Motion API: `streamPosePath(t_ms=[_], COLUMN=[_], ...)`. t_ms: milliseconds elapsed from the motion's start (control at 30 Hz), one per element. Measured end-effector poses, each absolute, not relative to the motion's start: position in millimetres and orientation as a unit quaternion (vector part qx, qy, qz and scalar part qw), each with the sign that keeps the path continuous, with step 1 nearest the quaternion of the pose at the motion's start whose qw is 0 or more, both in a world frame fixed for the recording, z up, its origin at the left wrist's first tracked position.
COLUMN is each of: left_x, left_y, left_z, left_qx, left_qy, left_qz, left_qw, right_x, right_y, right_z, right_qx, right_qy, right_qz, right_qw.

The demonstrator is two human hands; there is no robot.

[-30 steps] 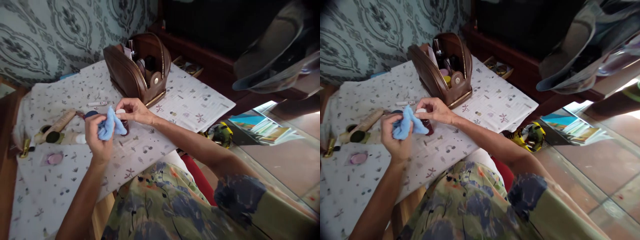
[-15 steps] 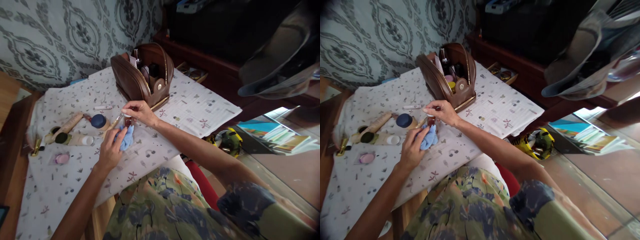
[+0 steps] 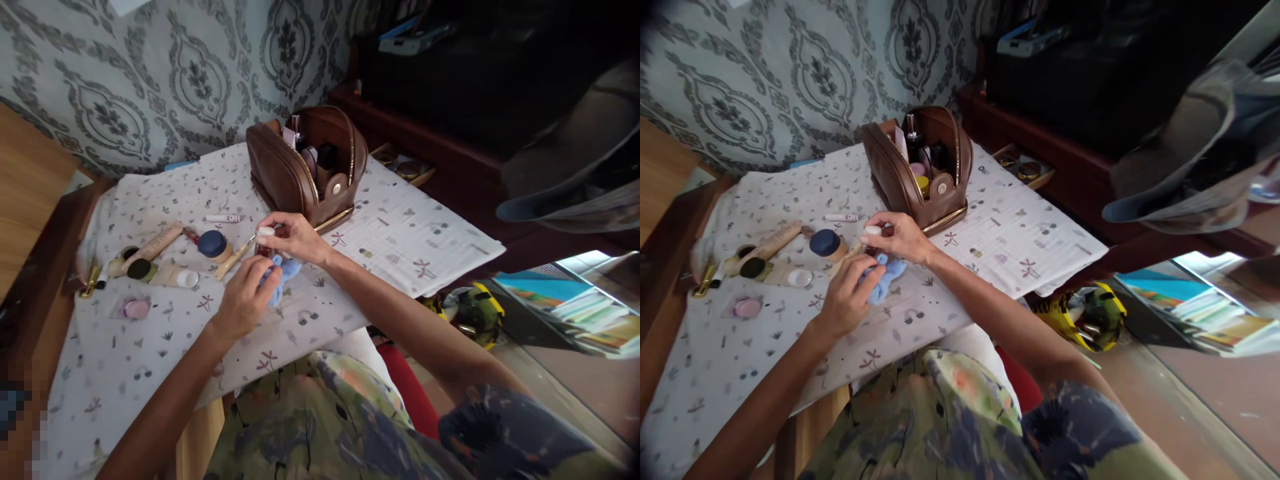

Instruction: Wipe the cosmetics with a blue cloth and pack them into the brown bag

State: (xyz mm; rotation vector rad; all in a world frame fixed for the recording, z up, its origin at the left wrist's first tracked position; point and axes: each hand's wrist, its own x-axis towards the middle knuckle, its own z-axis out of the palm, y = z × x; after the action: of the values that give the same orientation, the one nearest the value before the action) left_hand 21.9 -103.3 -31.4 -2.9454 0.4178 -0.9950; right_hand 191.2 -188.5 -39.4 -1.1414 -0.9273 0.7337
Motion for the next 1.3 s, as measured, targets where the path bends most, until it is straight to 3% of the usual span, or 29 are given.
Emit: streamPosePath(t_ms=[133, 267, 400, 600, 800, 1133, 1300], left_x=[3.6, -11.9, -14.7, 6.0, 21.1, 3.0, -4.2], left_y=[-96.8, -87.1, -79.3, -73.8, -76.4, -83.6, -92.1], left_z=[-52.4, -50.9, -30.8, -11.7, -33.5, -46.4, -42.9], left_qx=[-0.960, -0.966, -0.930, -0.865, -0.872, -0.926, -0.967], left_qy=[0.138, 0.079, -0.006, -0.136, -0.064, -0.006, 0.015], left_qz=[-0.244, -0.208, -0.271, -0.367, -0.237, -0.159, -0.107], left_qw=[-0.017, -0.135, -0.248, -0.315, -0.423, -0.344, -0.230], right_x=[190.2, 191.4, 196.0, 198.7, 191.6, 189.1, 178.3], right_y=[-186.2, -185.4, -191.4, -209.1, -224.0, -247.3, -263.9], right_z=[-41.4, -43.1, -39.4, -22.3, -12.4, -20.2, -18.4], right_qx=[-0.521, -0.526, -0.512, -0.494, -0.509, -0.655, -0.703], right_qy=[-0.414, -0.419, -0.454, -0.567, -0.618, -0.565, -0.537], right_qz=[0.301, 0.281, 0.285, 0.333, 0.275, 0.134, 0.059], right_qw=[0.683, 0.684, 0.671, 0.569, 0.532, 0.483, 0.461])
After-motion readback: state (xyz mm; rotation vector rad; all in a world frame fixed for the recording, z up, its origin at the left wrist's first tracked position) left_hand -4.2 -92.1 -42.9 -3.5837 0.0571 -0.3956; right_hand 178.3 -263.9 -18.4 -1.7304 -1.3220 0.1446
